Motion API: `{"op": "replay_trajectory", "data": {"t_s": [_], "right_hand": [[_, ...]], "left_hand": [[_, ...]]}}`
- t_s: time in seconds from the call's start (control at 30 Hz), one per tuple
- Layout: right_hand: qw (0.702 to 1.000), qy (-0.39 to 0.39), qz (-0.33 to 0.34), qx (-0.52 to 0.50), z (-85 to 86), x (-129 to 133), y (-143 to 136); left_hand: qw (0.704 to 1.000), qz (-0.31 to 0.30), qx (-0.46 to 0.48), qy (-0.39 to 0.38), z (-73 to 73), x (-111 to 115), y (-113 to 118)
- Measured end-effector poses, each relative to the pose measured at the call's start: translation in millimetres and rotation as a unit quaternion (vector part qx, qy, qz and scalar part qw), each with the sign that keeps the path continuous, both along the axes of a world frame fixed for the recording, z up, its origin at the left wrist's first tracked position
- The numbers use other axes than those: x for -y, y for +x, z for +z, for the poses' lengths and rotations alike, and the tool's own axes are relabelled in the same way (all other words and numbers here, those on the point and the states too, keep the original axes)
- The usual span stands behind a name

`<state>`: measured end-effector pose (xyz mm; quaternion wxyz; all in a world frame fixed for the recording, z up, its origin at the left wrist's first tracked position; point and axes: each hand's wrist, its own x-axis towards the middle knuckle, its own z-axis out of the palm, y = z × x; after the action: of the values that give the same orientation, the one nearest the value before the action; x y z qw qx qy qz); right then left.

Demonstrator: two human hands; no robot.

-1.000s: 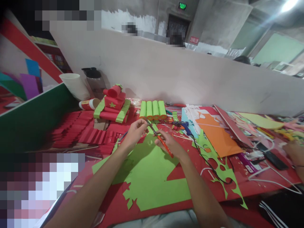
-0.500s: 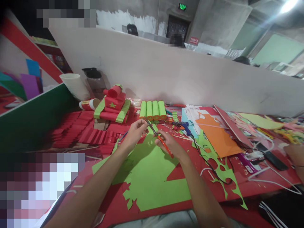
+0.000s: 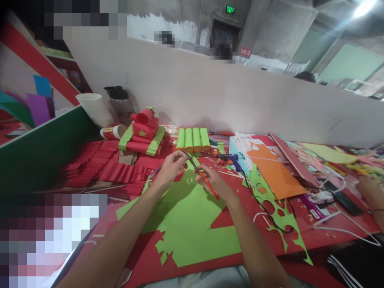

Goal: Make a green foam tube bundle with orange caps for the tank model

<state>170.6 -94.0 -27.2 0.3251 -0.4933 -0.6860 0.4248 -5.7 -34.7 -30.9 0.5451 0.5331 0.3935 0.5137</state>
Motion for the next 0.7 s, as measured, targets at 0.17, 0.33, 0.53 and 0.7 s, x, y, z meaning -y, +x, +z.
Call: {"op": "replay_trajectory", "data": {"t_s": [0.17,0.33,0.53,0.7], "right_hand": [[1.000,-0.011,-0.007,-0.016,-2.9,0.1,-0.7],[1.000,-0.014,-0.011,-0.016,-3.1,-0.5,-1.5],[1.000,-0.004,-0.003,-0.017,-3.6,-0.7,-0.9],[1.000,-0.003,-0.006,-0.012,-4.3,-0.8,0.1]], "left_hand": [[1.000,0.004,0.002,0.001,-0.4,-0.7,0.2],[1.000,0.003,0.010,0.000,-0.7,-0.7,0.6],[1.000,-0.011,0.021,-0.004,-0.4,0.3,0.2],[1.000,-0.015,0.019,-0.003,0.4,1.3,0.3]]}}
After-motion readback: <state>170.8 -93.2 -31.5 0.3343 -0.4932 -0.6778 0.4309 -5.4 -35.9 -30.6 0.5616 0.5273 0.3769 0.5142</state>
